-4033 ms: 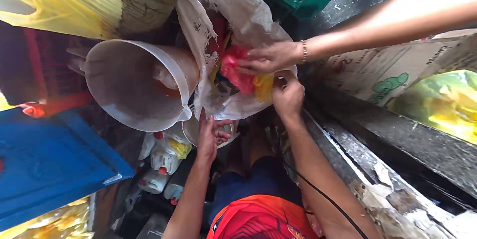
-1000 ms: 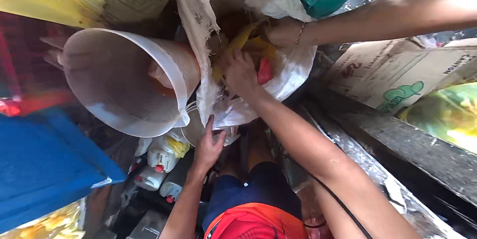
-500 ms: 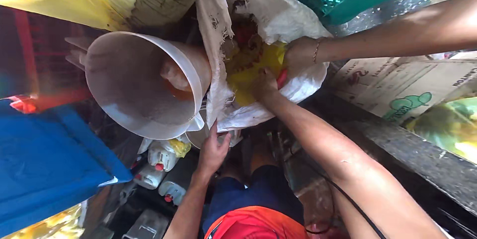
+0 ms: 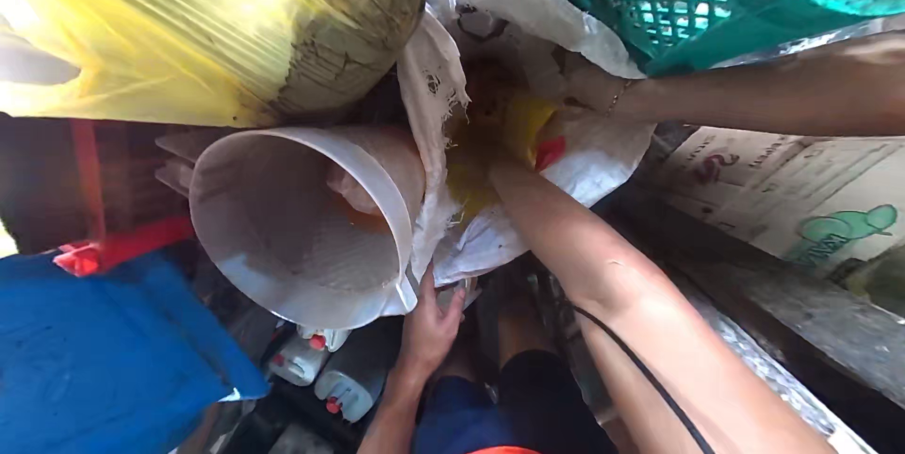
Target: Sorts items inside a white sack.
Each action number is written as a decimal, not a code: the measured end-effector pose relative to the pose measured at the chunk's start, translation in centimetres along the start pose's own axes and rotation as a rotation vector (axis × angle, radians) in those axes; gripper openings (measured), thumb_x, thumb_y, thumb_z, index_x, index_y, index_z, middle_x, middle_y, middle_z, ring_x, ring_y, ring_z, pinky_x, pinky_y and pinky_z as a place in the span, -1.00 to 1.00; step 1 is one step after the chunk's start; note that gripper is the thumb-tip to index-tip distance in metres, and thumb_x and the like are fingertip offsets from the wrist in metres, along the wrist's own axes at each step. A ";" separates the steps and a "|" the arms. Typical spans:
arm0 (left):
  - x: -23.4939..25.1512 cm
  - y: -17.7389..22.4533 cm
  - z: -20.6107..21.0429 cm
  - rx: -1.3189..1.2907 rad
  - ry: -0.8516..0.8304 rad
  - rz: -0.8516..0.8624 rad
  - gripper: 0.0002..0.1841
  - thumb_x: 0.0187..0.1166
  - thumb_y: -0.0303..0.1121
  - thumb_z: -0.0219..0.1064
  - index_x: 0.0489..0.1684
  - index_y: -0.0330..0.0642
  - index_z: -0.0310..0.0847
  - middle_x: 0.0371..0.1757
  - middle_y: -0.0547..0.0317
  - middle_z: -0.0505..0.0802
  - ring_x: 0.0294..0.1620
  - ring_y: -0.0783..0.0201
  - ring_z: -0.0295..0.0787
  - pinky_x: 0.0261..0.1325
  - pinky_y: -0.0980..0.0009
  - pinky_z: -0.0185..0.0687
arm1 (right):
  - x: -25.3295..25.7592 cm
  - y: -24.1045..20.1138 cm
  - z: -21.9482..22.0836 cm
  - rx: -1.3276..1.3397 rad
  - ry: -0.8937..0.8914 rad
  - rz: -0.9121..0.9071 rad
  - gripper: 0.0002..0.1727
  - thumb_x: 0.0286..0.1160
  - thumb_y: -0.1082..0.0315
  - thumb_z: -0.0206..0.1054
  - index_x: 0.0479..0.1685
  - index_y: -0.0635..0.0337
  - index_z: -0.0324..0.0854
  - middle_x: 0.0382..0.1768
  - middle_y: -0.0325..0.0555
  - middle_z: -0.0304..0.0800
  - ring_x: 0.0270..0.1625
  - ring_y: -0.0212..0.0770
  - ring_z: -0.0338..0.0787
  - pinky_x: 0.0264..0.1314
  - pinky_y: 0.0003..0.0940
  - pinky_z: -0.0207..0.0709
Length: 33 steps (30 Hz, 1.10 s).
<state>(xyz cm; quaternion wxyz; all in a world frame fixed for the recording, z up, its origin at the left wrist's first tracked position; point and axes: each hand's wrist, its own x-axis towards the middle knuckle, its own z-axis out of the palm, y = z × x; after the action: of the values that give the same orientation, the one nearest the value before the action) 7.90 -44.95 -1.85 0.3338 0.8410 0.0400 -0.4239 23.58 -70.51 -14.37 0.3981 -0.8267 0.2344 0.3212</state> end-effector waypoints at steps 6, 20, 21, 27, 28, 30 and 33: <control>-0.3 0.2 -0.4 -0.002 -0.007 0.048 -0.16 0.62 -0.14 0.42 0.86 -0.17 0.02 0.29 0.17 0.85 -0.17 0.30 0.94 -0.15 0.26 0.98 | 2.1 -0.1 -1.8 0.380 0.474 0.021 -0.48 0.64 0.16 0.30 0.47 0.30 0.57 0.52 0.23 0.59 0.64 0.12 0.50 0.70 0.07 0.31; 0.4 0.0 -0.4 0.015 -0.038 0.050 -0.15 0.62 -0.22 0.40 0.87 -0.17 -0.03 0.23 0.21 0.89 -0.22 0.28 0.94 -0.17 0.26 0.97 | 15.2 7.7 4.8 0.128 0.604 0.007 -0.38 0.63 0.11 0.29 0.64 0.19 0.44 0.66 0.22 0.43 0.74 0.18 0.35 0.78 0.19 0.21; 0.4 0.1 -0.4 0.009 -0.034 0.046 -0.16 0.62 -0.23 0.40 0.87 -0.19 -0.03 0.24 0.20 0.88 -0.21 0.28 0.95 -0.16 0.25 0.97 | 15.3 7.5 4.9 0.090 0.612 0.005 -0.35 0.58 0.12 0.33 0.65 0.21 0.44 0.68 0.28 0.38 0.77 0.25 0.29 0.79 0.26 0.15; -0.1 0.6 -0.3 -0.014 -0.032 0.002 -0.16 0.62 -0.33 0.41 0.83 -0.38 -0.04 0.26 -0.03 0.86 -0.29 0.21 0.94 -0.15 0.22 0.95 | 8.6 1.6 -2.3 0.209 0.250 0.150 -0.42 0.87 0.22 0.01 0.80 0.25 0.22 0.79 0.27 0.18 0.85 0.25 0.13 0.85 0.17 -0.04; -0.2 0.8 -0.2 -0.031 -0.032 -0.003 -0.17 0.63 -0.36 0.40 0.82 -0.43 -0.06 0.29 -0.13 0.81 -0.29 0.19 0.93 -0.14 0.21 0.94 | 7.1 0.4 -3.4 0.290 0.204 0.191 -0.44 0.88 0.28 -0.01 0.79 0.29 0.21 0.79 0.26 0.20 0.84 0.21 0.17 0.86 0.10 0.00; -0.4 1.3 -0.1 -0.047 -0.034 -0.014 -0.19 0.65 -0.37 0.36 0.80 -0.47 -0.06 0.26 -0.19 0.81 -0.31 0.20 0.91 -0.12 0.24 0.92 | 5.1 -1.2 -4.1 0.444 0.235 0.265 -0.48 0.85 0.31 0.05 0.71 0.32 0.31 0.70 0.23 0.37 0.76 0.14 0.35 0.79 0.05 0.17; -0.7 1.1 -0.4 -0.063 -0.069 -0.007 -0.19 0.70 -0.32 0.33 0.81 -0.49 -0.12 0.19 -0.21 0.83 -0.24 0.19 0.93 -0.03 0.21 0.92 | 2.1 0.9 -0.8 0.464 0.289 0.064 -0.52 0.85 0.24 0.08 0.65 0.18 0.39 0.50 0.11 0.60 0.50 -0.05 0.64 0.54 -0.13 0.51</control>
<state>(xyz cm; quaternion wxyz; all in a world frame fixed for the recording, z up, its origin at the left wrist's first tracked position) 8.09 -45.43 -0.62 0.3596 0.8148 0.0446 -0.4525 24.76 -71.93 -15.97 0.5287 -0.7430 0.3820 0.1501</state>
